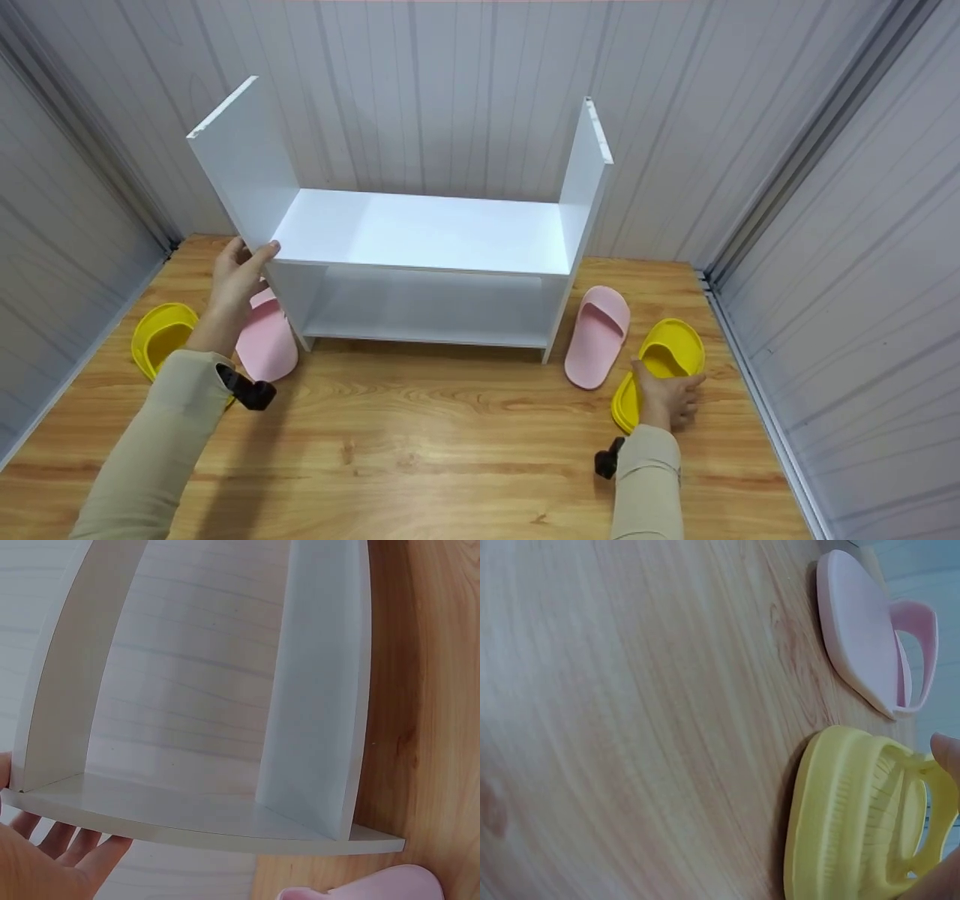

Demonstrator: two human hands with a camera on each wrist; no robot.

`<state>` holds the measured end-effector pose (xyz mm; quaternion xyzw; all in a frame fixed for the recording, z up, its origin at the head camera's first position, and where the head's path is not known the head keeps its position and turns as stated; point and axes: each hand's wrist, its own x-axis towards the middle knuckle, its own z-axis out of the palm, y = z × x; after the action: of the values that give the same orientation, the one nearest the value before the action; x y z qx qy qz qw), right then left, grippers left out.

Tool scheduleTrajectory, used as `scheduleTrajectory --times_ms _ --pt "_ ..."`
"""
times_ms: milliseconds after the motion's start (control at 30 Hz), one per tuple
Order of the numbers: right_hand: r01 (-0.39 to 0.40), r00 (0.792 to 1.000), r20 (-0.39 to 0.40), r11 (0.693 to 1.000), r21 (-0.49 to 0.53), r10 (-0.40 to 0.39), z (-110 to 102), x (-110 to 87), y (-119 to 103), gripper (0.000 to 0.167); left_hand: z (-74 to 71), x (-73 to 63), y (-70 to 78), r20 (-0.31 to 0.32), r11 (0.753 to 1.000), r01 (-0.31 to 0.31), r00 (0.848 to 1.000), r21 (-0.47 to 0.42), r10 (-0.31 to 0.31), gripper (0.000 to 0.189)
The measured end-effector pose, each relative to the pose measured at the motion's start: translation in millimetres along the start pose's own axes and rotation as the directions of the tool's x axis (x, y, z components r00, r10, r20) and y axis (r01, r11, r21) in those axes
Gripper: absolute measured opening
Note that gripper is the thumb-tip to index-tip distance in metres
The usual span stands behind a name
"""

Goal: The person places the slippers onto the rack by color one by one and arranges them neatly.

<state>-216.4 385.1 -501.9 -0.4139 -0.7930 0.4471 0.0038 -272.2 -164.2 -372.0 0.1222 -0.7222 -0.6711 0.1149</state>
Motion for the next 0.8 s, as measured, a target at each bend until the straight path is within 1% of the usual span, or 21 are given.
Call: scheduleTrajectory --times_ms 100,267,400,633,800 --pt "0.004 1.0 -0.009 1.0 -0.019 -0.004 2.5 -0.9 0.9 0.12 -0.6 -0.6 -0.9 -0.017 0.999 -0.042 0.999 -0.022 0.042 0.044" --pt "0.018 1.0 -0.02 0.998 -0.054 -0.019 4.3 -4.1 3.2 0.124 -1.0 -1.9 -2.3 -0.032 0.996 -0.075 0.997 -0.049 0.074 0.041" --pt "0.024 0.999 -0.027 0.998 -0.062 -0.026 5.2 -7.3 3.9 0.128 0.2 -2.2 -2.8 -0.044 0.994 -0.08 0.996 -0.068 0.077 0.038" --pt "0.031 0.999 -0.04 0.997 -0.074 -0.034 8.8 -9.9 4.8 0.125 0.6 -2.5 -3.1 -0.056 0.996 -0.078 0.996 -0.045 0.075 0.037" --pt "0.028 0.999 -0.037 0.997 -0.072 -0.031 9.0 -9.3 4.6 0.124 0.6 -3.2 -3.9 -0.058 0.996 -0.074 0.996 -0.047 0.071 0.038"
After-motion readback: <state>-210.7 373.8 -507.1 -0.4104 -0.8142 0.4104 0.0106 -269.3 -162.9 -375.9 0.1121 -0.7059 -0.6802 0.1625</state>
